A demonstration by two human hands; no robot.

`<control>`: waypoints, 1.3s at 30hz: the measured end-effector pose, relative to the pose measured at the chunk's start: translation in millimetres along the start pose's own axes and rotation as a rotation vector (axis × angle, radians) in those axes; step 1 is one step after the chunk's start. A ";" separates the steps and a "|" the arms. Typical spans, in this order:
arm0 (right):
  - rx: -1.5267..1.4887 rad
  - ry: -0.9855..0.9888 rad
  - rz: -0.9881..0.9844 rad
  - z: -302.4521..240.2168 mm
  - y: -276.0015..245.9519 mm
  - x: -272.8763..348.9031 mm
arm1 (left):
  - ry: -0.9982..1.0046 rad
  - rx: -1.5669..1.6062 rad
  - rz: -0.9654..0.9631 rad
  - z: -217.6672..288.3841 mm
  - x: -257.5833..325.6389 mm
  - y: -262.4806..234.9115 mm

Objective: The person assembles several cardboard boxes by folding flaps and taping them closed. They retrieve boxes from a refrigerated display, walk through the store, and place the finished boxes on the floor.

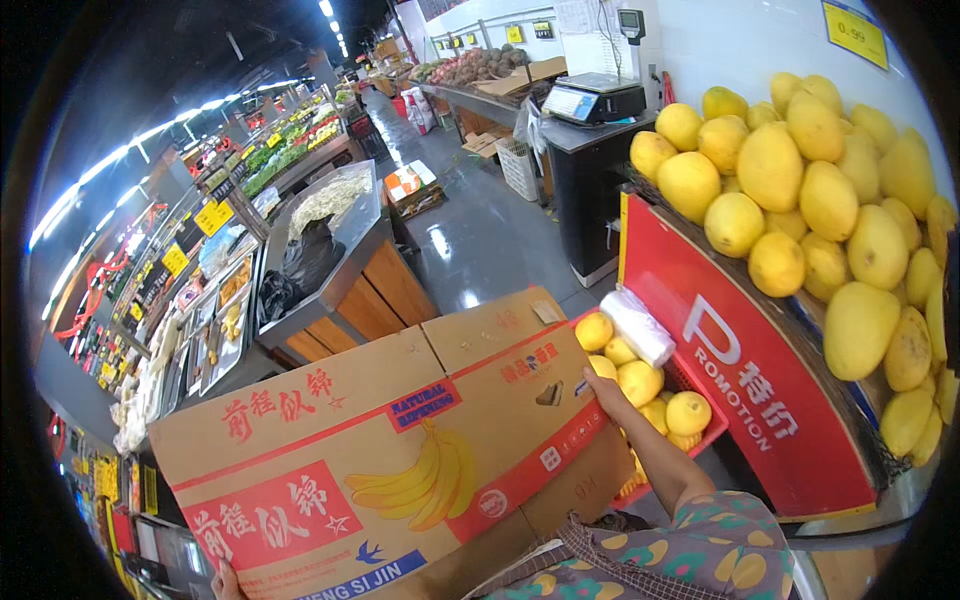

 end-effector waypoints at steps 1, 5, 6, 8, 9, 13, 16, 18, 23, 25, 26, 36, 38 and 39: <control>-0.008 0.049 0.040 -7.7 12.6 -29.7 | -0.014 -0.007 0.015 -8.5 -32.4 10.9; -0.137 -0.029 0.109 -42.7 50.9 -115.0 | 0.009 -0.018 -0.027 -5.3 -156.2 77.3; -0.199 -0.058 0.109 -57.5 56.4 -138.3 | 0.043 -0.006 -0.066 4.8 -193.3 105.1; -0.154 0.018 0.234 -61.1 51.8 -168.8 | 0.135 0.150 -0.233 29.4 -263.2 175.1; -0.164 0.046 0.282 -62.9 47.1 -184.2 | 0.116 0.117 -0.278 36.6 -299.4 207.9; -0.279 0.139 0.368 -58.0 28.9 -234.7 | 0.051 0.040 -0.358 62.6 -433.9 349.0; -0.351 0.148 0.455 -63.6 22.0 -294.2 | 0.102 -0.116 -0.321 83.5 -525.2 442.4; -0.511 0.144 0.438 -76.7 30.5 -352.6 | 0.145 -0.122 -0.460 94.9 -577.5 514.6; -0.322 0.119 0.518 -160.3 33.9 -539.2 | 0.118 -0.110 -0.417 110.0 -708.0 629.6; -0.294 0.252 0.477 -180.2 38.5 -618.6 | 0.138 -0.194 -0.388 122.7 -758.3 666.4; -0.271 0.355 0.473 -181.4 36.6 -647.9 | 0.083 -0.219 -0.383 117.1 -777.1 686.0; -0.247 0.245 0.410 -324.9 36.7 -933.4 | 0.008 -0.129 -0.484 101.1 -985.4 907.1; -0.258 0.230 0.443 -350.5 25.1 -970.1 | -0.037 -0.096 -0.475 97.8 -1030.5 955.0; -0.250 0.248 0.469 -362.1 15.3 -998.3 | -0.002 -0.082 -0.503 98.3 -1058.2 988.2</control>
Point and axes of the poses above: each hand's wrist, its own x-axis away from the middle knuckle, its own y-axis out of the palm, z = x × y, the point moved 10 cm from there along -x, towards the middle knuckle, and after that the axes turned 7 degrees about y, right-handed, at the moved point
